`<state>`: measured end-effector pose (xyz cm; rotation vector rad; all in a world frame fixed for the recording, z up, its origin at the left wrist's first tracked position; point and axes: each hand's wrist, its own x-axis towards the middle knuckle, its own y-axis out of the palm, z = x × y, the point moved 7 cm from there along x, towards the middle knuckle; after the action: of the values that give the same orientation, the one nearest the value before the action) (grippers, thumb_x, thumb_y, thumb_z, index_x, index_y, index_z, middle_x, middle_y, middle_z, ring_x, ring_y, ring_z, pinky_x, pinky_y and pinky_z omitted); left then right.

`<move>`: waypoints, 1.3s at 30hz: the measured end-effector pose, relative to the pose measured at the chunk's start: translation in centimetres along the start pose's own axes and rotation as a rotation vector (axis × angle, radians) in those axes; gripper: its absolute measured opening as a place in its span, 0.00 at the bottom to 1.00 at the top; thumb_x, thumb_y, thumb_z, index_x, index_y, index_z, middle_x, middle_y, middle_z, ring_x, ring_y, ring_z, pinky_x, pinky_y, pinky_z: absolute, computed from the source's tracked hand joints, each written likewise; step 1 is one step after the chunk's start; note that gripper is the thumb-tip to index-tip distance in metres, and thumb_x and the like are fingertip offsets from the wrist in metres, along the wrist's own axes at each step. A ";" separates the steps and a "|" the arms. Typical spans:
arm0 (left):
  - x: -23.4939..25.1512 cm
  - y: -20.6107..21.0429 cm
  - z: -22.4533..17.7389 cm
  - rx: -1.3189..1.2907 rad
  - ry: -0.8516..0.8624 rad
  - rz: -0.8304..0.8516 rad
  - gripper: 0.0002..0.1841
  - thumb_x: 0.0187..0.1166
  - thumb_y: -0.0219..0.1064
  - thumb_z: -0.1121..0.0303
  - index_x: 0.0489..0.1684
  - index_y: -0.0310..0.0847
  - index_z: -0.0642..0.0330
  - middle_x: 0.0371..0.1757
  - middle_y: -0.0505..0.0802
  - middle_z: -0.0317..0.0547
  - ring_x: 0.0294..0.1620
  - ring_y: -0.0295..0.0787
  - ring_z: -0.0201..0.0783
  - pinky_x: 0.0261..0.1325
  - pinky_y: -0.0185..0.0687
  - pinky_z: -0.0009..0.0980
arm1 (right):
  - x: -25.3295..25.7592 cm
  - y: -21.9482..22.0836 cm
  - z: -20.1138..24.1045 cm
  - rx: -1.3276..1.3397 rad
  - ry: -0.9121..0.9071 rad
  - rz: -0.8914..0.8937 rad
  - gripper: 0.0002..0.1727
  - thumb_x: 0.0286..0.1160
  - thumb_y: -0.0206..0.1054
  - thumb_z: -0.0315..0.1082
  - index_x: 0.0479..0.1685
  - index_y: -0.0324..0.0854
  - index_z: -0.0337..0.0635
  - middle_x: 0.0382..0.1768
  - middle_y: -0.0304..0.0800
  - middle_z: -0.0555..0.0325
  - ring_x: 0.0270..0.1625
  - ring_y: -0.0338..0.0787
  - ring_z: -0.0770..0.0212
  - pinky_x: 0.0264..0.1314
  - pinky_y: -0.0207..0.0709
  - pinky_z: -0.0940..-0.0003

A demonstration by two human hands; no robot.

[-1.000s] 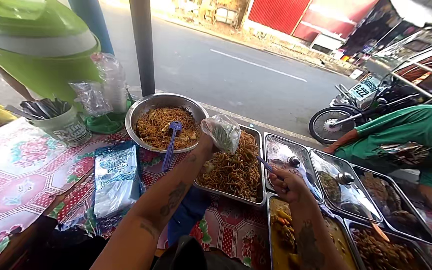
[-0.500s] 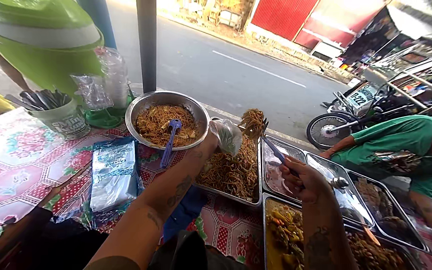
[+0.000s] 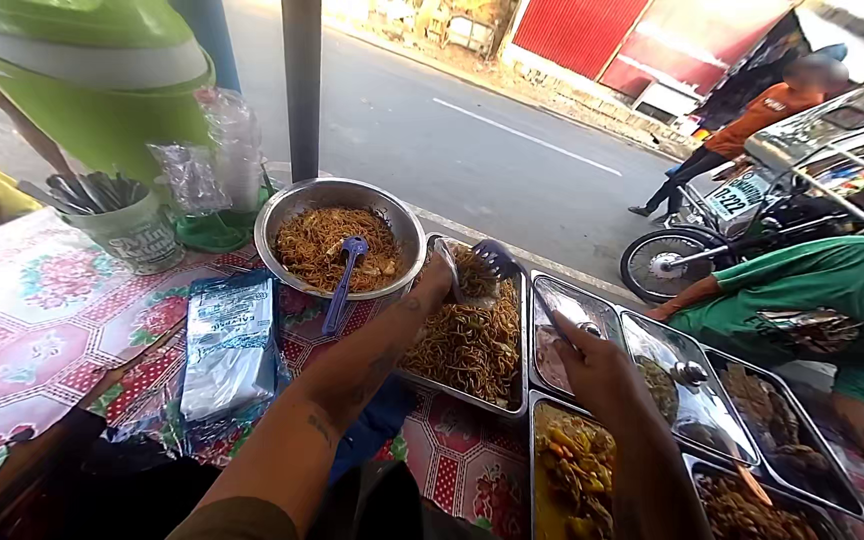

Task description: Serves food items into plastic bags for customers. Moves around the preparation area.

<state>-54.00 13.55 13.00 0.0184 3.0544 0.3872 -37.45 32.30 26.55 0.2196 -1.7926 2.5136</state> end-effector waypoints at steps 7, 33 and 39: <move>-0.1 -1.2 0.3 -0.059 -0.151 -0.065 0.26 0.95 0.37 0.47 0.88 0.56 0.43 0.73 0.80 0.55 0.64 0.82 0.50 0.58 0.82 0.54 | 7.6 4.1 -5.0 -0.158 0.293 0.234 0.26 0.91 0.51 0.32 0.88 0.69 0.47 0.74 0.82 0.40 0.79 0.78 0.40 0.81 0.67 0.40; -2.9 -0.6 -1.3 0.045 -0.118 -0.041 0.26 0.97 0.39 0.53 0.91 0.54 0.46 0.81 0.75 0.56 0.76 0.75 0.52 0.72 0.74 0.55 | 1.6 1.4 -5.3 1.160 0.386 0.062 0.19 0.96 0.43 0.30 0.73 0.75 0.36 0.18 0.73 0.67 0.08 0.58 0.80 0.07 0.53 0.86; -0.8 -0.1 0.6 -0.003 -0.052 -0.024 0.30 0.95 0.35 0.46 0.91 0.52 0.48 0.81 0.75 0.56 0.77 0.76 0.50 0.73 0.75 0.56 | 0.2 0.3 -2.7 1.206 0.261 0.127 0.21 0.94 0.43 0.29 0.74 0.76 0.34 0.18 0.75 0.66 0.08 0.59 0.80 0.07 0.55 0.86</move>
<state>-53.16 13.63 12.41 -0.0082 2.9994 0.3842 -37.90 34.78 25.43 -0.1971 -0.0431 3.1323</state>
